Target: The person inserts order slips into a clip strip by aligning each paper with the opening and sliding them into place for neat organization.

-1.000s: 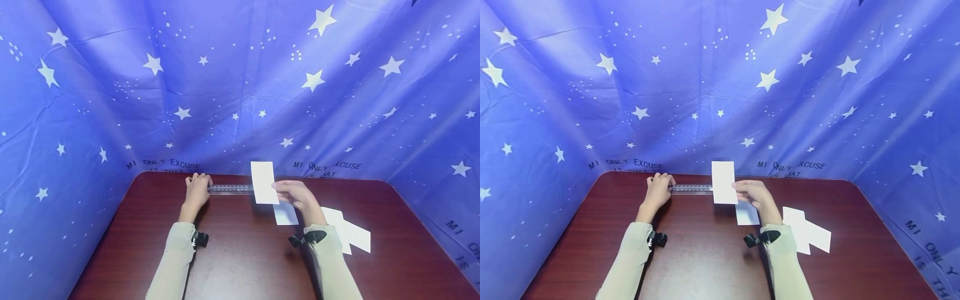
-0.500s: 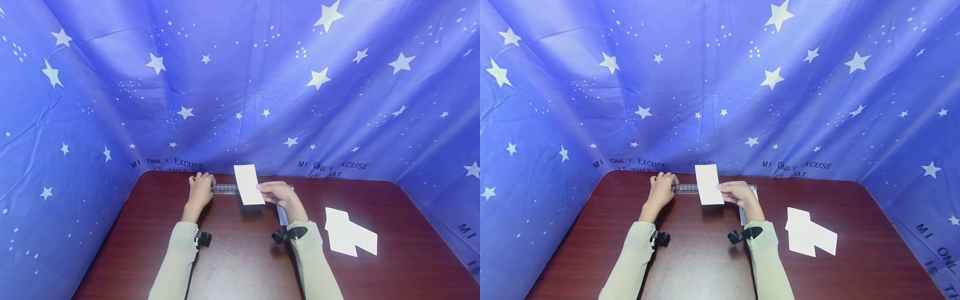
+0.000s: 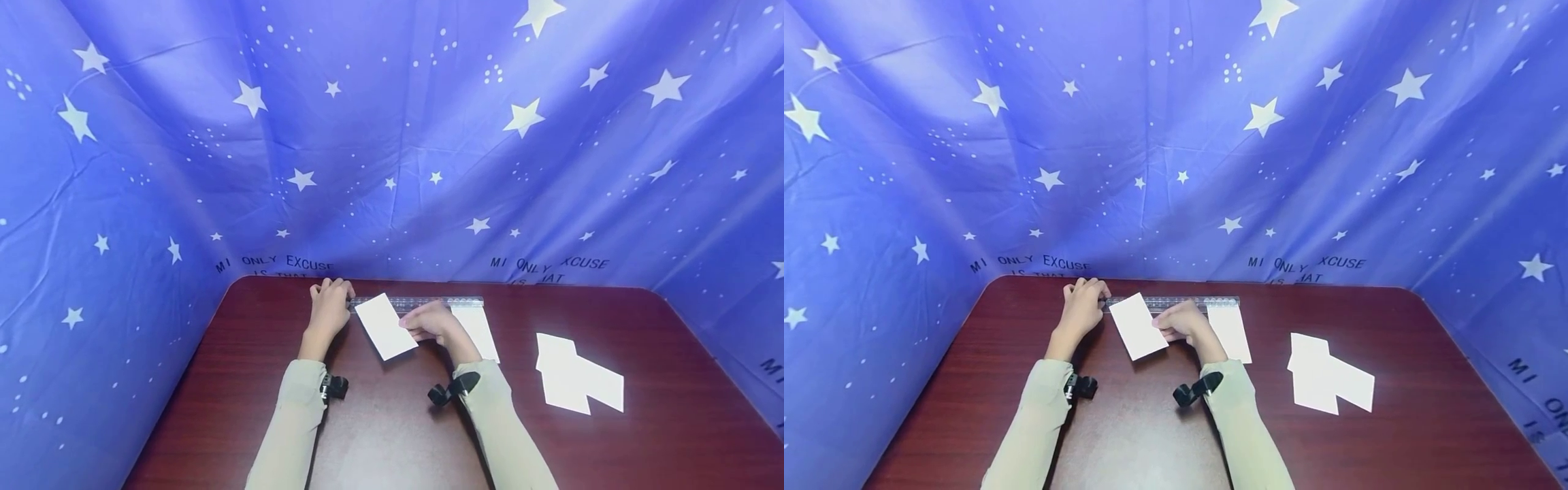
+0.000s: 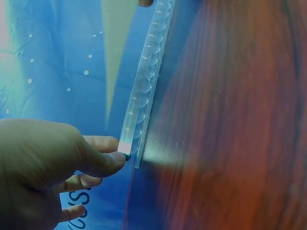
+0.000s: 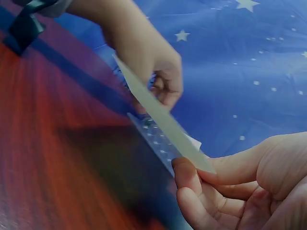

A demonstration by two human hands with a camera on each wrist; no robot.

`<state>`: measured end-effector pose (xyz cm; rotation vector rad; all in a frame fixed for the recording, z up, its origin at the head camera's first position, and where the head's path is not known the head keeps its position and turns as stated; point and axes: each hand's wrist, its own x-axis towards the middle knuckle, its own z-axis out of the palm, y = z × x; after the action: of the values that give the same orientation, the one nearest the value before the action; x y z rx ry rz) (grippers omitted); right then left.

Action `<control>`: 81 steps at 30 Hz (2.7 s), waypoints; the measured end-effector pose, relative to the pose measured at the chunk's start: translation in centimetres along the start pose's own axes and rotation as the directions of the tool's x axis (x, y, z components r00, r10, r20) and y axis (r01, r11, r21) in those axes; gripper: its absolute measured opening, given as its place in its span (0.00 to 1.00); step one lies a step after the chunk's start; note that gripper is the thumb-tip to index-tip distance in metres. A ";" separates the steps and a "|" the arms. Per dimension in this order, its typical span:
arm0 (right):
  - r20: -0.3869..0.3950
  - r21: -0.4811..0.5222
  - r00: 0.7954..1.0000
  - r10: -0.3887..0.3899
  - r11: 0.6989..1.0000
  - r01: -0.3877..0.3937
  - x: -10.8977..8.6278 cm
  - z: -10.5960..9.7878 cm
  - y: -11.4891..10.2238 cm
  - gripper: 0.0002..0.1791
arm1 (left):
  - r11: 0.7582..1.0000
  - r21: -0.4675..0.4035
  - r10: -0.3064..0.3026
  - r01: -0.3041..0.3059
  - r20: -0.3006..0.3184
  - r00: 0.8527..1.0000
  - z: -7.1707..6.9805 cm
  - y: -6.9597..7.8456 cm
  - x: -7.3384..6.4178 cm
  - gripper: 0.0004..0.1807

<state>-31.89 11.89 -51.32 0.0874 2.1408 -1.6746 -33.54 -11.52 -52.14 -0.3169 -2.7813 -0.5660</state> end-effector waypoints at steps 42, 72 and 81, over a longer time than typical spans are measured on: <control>-0.109 0.041 0.994 -0.027 0.999 0.031 0.5 7.4 -0.2 0.08 | 1.000 0.001 -0.031 0.031 0.013 0.999 0.1 0.4 0.1 0.13; 0.001 0.069 0.990 0.141 0.988 -0.140 1.8 6.8 -1.8 0.09 | 1.000 -0.009 -0.025 0.025 0.006 1.000 -0.3 0.5 0.0 0.13; 0.012 0.111 0.984 0.179 0.978 -0.179 2.3 7.1 -2.1 0.13 | 1.000 -0.014 -0.019 0.019 0.002 1.000 -0.3 0.5 -0.1 0.13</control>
<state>-32.56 4.13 -51.51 0.3016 1.9722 -1.6863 -33.21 -11.24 -51.75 -0.2946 -2.7860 -0.5896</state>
